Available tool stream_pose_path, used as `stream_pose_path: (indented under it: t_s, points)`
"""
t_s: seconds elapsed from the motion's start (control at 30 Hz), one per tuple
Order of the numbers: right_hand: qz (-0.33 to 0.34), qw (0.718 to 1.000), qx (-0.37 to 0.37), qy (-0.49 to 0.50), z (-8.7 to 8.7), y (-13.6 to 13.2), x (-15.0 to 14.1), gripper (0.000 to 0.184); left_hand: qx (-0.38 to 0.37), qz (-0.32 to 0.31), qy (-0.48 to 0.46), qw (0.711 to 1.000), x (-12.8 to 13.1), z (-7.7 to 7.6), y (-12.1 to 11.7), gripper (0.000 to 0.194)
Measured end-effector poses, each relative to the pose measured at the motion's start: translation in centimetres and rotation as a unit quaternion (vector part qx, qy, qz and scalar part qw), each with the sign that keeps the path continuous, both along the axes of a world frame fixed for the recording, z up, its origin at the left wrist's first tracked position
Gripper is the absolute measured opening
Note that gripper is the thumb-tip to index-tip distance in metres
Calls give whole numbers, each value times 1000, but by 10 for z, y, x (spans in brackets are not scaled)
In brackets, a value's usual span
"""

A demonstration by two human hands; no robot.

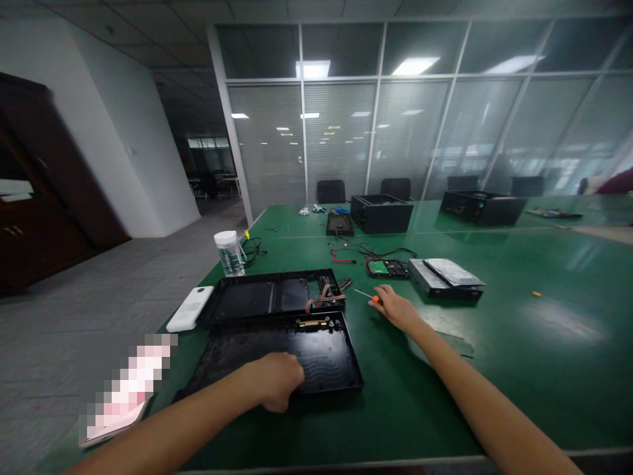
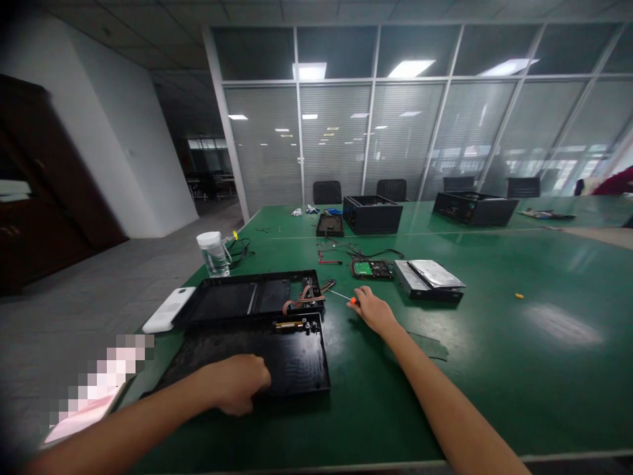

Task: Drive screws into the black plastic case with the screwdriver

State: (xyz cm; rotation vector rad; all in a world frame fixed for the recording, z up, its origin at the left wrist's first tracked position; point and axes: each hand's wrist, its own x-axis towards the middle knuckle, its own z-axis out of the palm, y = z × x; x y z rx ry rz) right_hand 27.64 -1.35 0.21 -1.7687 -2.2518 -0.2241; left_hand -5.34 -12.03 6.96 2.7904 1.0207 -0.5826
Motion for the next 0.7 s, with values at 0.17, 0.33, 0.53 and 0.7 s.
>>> stream_pose_path:
  t_s: [0.17, 0.33, 0.53, 0.7]
  points:
    - [53, 998, -5, 34, 2, -4, -21, 41, -17, -43, -158, 986, 38, 1, 56, 31]
    - [60, 996, 2, 72, 4, -4, -20, 40, 167, -109, -242, 949, 71, -34, 103, 17]
    - [64, 992, 32, 106, 1, 3, -12, 37, 225, -156, -248, 929, 70, -59, 110, 18]
    - [82, 989, 42, 118, -2, 4, -14, 35, 263, -199, -238, 913, 67, -58, 106, 18]
